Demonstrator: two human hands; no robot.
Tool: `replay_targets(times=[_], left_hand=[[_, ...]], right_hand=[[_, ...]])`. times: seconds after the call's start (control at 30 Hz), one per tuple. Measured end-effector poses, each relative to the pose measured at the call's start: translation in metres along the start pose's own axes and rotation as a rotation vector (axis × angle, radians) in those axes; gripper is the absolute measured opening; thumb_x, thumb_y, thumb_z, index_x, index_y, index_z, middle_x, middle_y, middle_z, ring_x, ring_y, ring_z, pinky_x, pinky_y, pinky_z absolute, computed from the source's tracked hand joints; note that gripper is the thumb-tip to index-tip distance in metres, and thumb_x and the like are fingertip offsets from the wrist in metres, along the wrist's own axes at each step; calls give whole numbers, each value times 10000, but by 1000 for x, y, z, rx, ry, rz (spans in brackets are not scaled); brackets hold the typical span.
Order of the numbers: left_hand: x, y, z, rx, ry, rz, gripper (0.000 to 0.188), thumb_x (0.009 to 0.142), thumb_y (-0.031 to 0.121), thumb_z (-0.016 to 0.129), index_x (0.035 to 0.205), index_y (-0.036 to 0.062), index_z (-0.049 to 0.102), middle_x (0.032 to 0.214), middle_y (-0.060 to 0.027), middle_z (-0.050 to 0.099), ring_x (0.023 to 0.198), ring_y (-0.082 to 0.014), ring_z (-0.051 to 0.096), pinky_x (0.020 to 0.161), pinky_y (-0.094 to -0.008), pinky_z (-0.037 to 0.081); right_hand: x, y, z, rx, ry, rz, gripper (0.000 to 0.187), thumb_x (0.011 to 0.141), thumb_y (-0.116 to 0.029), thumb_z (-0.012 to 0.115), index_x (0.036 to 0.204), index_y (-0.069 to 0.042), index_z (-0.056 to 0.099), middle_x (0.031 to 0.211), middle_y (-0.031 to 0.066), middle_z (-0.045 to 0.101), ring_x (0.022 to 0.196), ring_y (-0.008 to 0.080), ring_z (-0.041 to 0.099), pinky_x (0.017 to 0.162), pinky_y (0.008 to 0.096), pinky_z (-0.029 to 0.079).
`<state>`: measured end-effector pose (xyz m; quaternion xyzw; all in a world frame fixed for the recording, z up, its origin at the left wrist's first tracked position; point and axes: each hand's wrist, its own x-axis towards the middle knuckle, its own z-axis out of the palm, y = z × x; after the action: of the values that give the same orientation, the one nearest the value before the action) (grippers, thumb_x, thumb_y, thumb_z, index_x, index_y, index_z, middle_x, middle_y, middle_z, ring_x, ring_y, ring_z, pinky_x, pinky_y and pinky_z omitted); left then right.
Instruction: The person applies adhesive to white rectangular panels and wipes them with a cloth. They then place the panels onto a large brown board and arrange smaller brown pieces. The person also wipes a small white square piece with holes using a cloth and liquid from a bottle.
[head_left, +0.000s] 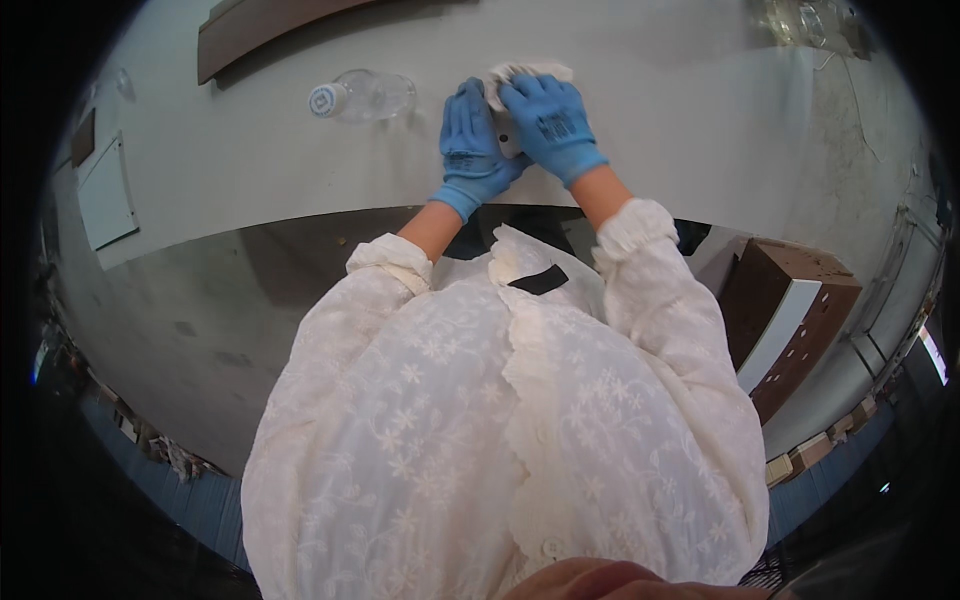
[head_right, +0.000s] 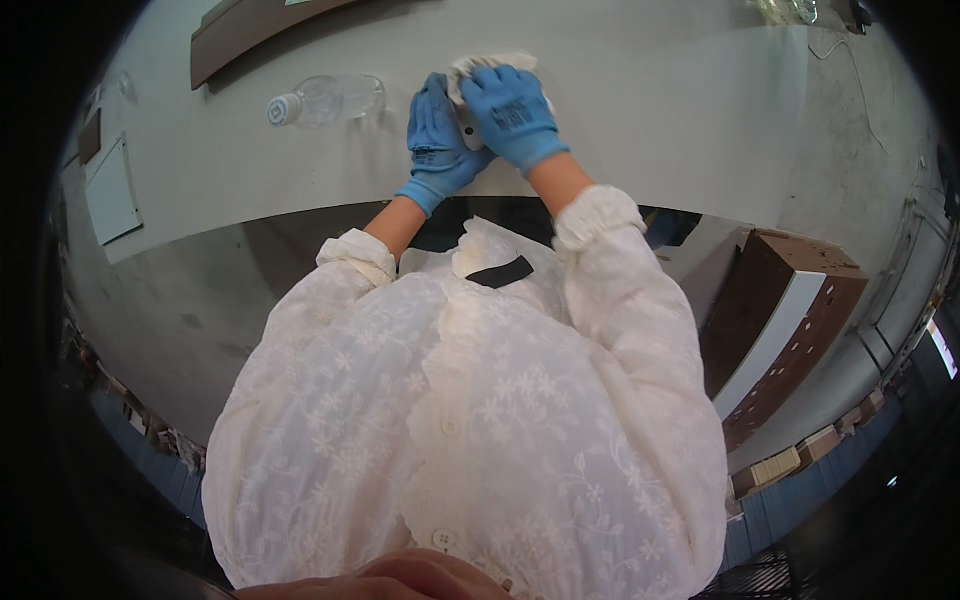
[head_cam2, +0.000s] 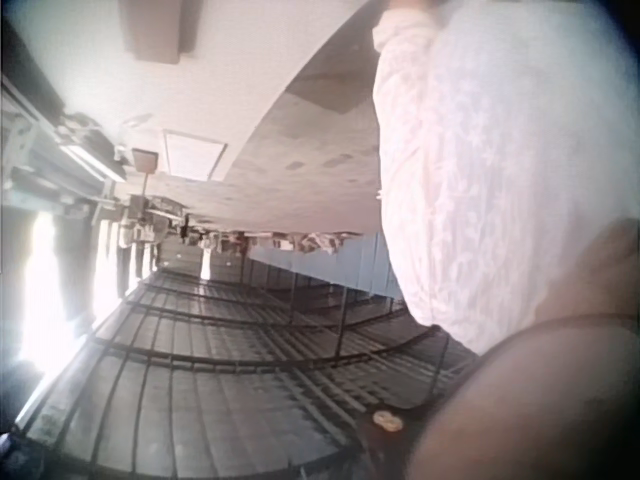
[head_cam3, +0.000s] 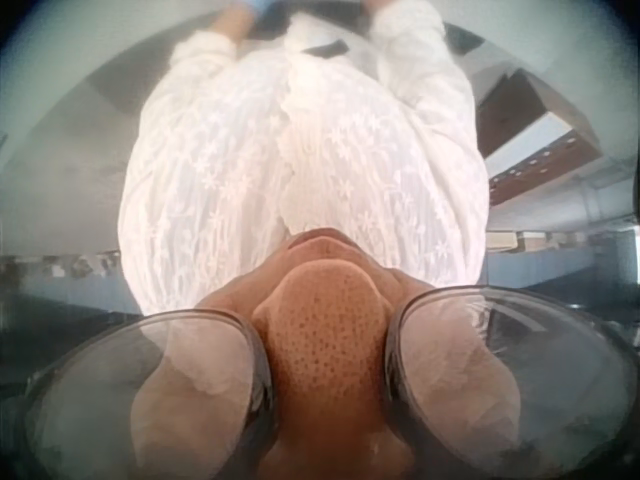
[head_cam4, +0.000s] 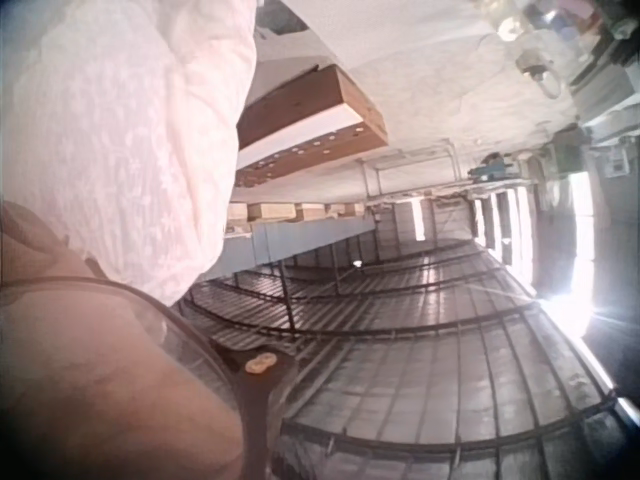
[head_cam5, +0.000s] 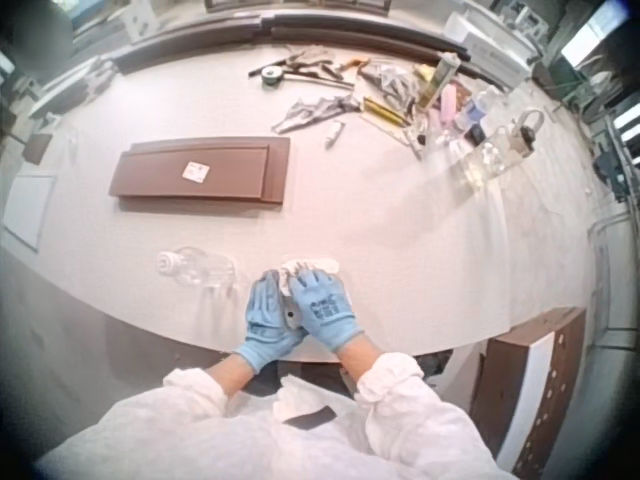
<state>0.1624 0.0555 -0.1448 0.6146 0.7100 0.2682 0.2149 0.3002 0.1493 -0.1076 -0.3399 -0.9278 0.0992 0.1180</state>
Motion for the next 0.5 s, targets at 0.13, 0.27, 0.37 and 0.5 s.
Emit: replay_targets(times=[0.13,0.27,0.37,0.5], left_hand=[[1,-1,-1,88,83,100,1280,632,503,926,1557,-72,254,1445,-251,472,1312,-442,472,1138,-508,386],[1,-1,1,124,84,112,1294,629,491,931,1563,-76,236,1404,-237,493,1277,-429,491,1115,-497,408],[1,1,1,81,59,56,1308,626,484,932,1566,-78,218,1387,-235,499,1274,-428,490,1115,-494,410],[1,0,1,37,29,47,1300,646,469,923,1580,-63,192,1466,-241,473,1360,-420,448,1202,-519,318]], right_hand=[[-32,5,-17,-22,-225,37,288,821,-139,701,1109,-156,701,1129,46,697,1052,250,673,856,404,530],[12,10,11,-37,11,-54,275,837,-140,686,1112,-141,690,1122,63,691,1054,257,660,884,403,519],[31,12,29,8,5,-40,282,836,-145,681,1117,-138,681,1110,60,687,1042,253,655,884,398,511],[-30,16,8,-19,6,-23,304,827,-123,681,1132,-128,678,1123,63,682,1037,270,654,872,406,515]])
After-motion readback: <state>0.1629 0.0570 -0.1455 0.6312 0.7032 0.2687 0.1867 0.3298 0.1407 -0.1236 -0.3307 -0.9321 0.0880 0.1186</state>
